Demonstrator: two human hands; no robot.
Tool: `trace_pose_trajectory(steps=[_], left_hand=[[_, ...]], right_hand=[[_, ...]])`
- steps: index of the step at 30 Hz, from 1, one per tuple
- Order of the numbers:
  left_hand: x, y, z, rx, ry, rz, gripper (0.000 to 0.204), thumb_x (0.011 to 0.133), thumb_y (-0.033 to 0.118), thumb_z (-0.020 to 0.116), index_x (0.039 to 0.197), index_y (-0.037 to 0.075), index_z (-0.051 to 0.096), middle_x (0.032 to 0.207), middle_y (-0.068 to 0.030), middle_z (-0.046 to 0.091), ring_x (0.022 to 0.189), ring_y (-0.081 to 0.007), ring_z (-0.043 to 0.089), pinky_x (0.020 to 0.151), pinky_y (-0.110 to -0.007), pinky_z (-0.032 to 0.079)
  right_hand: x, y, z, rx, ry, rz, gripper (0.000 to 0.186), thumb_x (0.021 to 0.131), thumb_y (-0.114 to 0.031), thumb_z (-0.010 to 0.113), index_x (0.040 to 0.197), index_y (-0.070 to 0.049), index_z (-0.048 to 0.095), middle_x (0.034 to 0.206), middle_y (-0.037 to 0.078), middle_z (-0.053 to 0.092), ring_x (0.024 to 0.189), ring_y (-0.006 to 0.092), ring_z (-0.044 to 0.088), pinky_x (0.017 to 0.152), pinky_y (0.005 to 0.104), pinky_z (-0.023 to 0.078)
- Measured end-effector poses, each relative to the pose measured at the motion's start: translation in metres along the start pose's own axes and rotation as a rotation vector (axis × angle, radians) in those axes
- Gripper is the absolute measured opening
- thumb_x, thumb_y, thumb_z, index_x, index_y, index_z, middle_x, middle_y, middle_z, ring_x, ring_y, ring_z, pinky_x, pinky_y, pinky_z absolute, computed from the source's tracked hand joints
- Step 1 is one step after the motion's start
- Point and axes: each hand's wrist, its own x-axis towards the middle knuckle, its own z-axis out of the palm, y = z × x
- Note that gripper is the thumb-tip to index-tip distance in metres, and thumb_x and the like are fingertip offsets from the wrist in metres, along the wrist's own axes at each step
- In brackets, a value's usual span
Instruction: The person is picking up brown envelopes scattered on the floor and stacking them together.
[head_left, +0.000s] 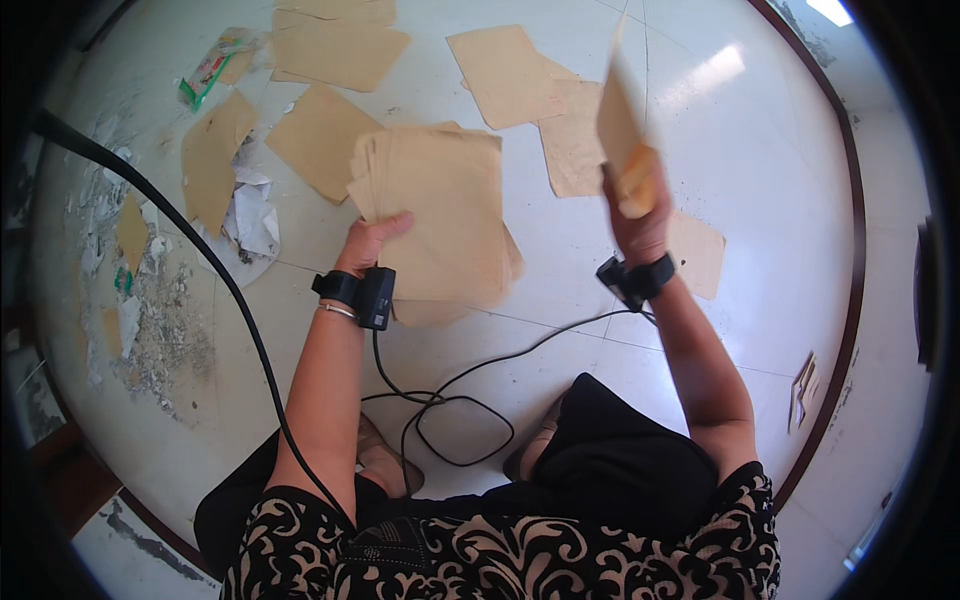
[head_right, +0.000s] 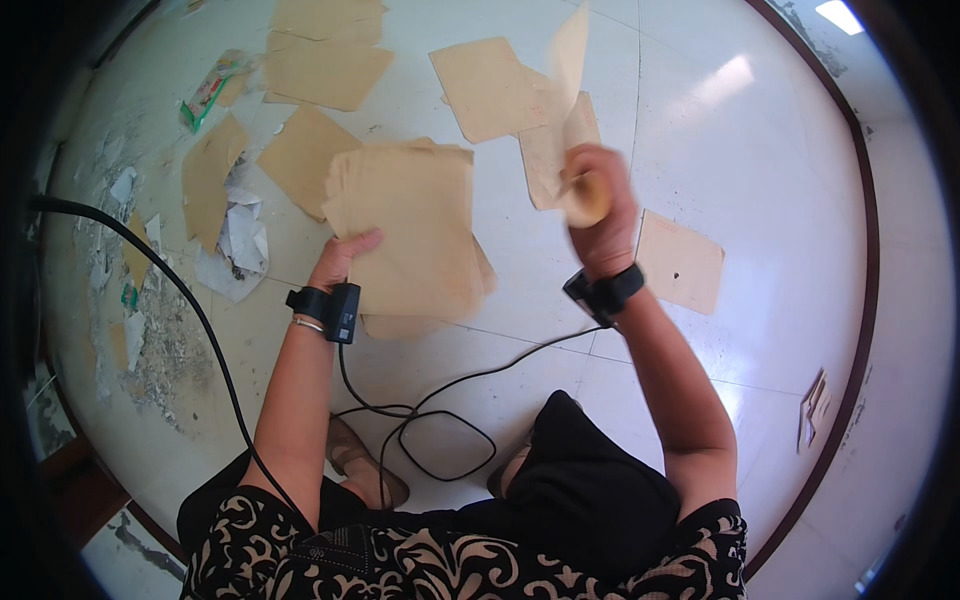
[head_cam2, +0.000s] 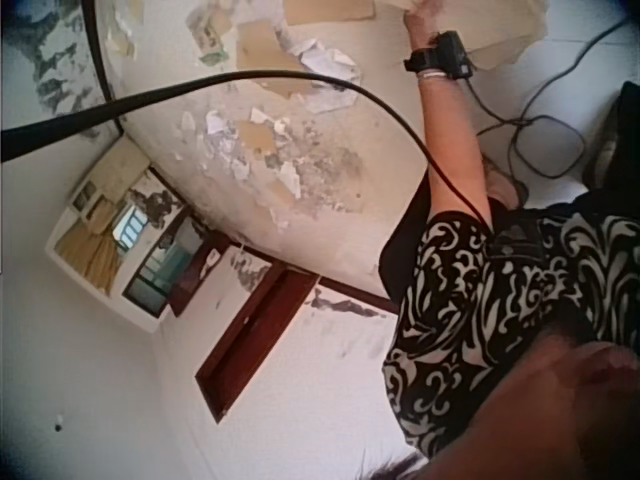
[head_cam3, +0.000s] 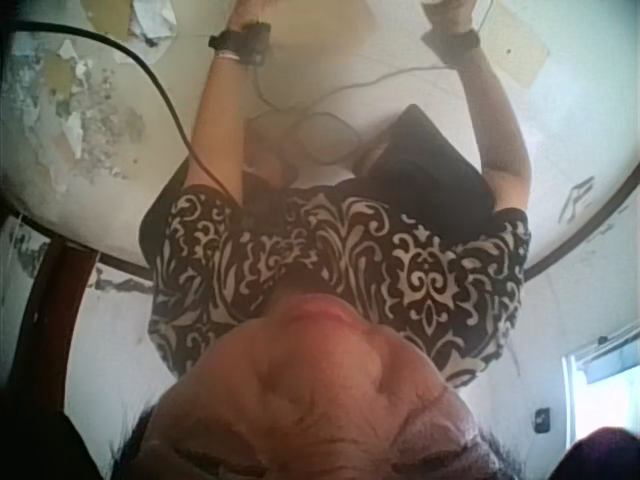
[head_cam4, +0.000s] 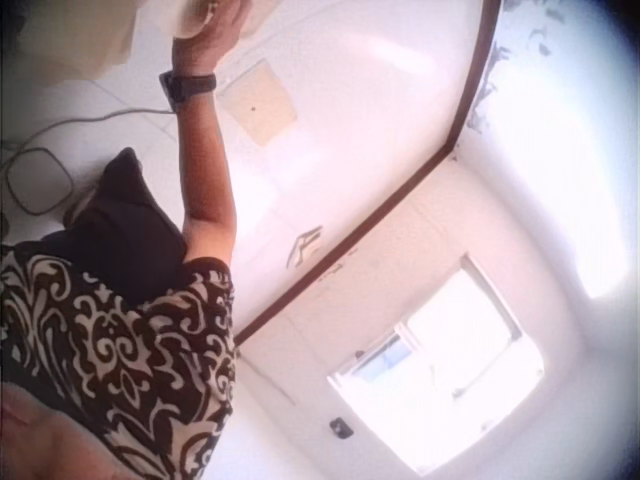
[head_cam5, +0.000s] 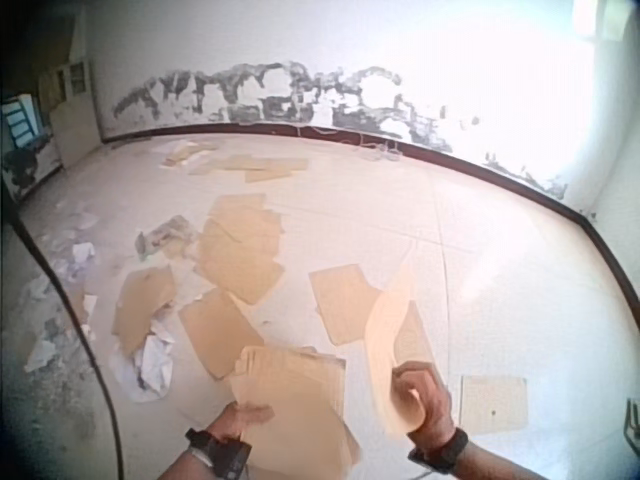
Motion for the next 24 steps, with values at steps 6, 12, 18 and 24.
trace_pose_trajectory(steps=[6, 12, 18, 24], left_hand=[[0.008, -0.046, -0.007, 0.140, -0.048, -0.034, 0.051, 0.085, 0.033, 0.063, 0.122, 0.002, 0.049, 0.112, -0.0092, 0.060, 0.094, -0.0198, 0.062, 0.081, -0.033, 0.052], [0.007, -0.070, -0.002, 0.127, -0.016, -0.160, 0.052, 0.082, 0.027, 0.068, 0.122, -0.001, 0.048, 0.112, -0.0112, 0.060, 0.094, -0.0200, 0.061, 0.081, -0.033, 0.051], [0.005, -0.061, -0.003, 0.147, 0.041, -0.054, 0.042, 0.072, 0.002, 0.070, 0.111, -0.004, 0.056, 0.100, -0.0130, 0.064, 0.084, -0.0236, 0.064, 0.073, -0.035, 0.055], [0.017, -0.062, 0.003, 0.184, 0.032, -0.074, 0.045, 0.071, -0.001, 0.069, 0.113, -0.003, 0.054, 0.103, -0.0128, 0.063, 0.087, -0.0257, 0.063, 0.074, -0.037, 0.055]], right_hand=[[-0.099, 0.021, 0.050, -0.117, -0.707, -0.211, 0.017, 0.071, -0.001, 0.055, 0.087, -0.006, 0.052, 0.095, 0.009, 0.055, 0.086, 0.0286, 0.056, 0.070, 0.0359, 0.049], [-0.134, 0.030, 0.036, -0.087, -0.919, -0.100, 0.020, 0.073, -0.003, 0.055, 0.093, -0.005, 0.054, 0.101, 0.010, 0.053, 0.094, 0.0294, 0.055, 0.075, 0.0365, 0.050], [-0.122, 0.028, 0.031, -0.044, -0.738, 0.031, 0.035, 0.071, 0.001, 0.055, 0.105, -0.006, 0.052, 0.114, 0.014, 0.052, 0.099, 0.0320, 0.054, 0.082, 0.0393, 0.047], [-0.120, 0.119, -0.045, -0.766, -0.352, 0.600, 0.047, 0.068, -0.002, 0.060, 0.113, -0.005, 0.046, 0.122, 0.014, 0.046, 0.110, 0.0321, 0.047, 0.090, 0.0409, 0.040]])
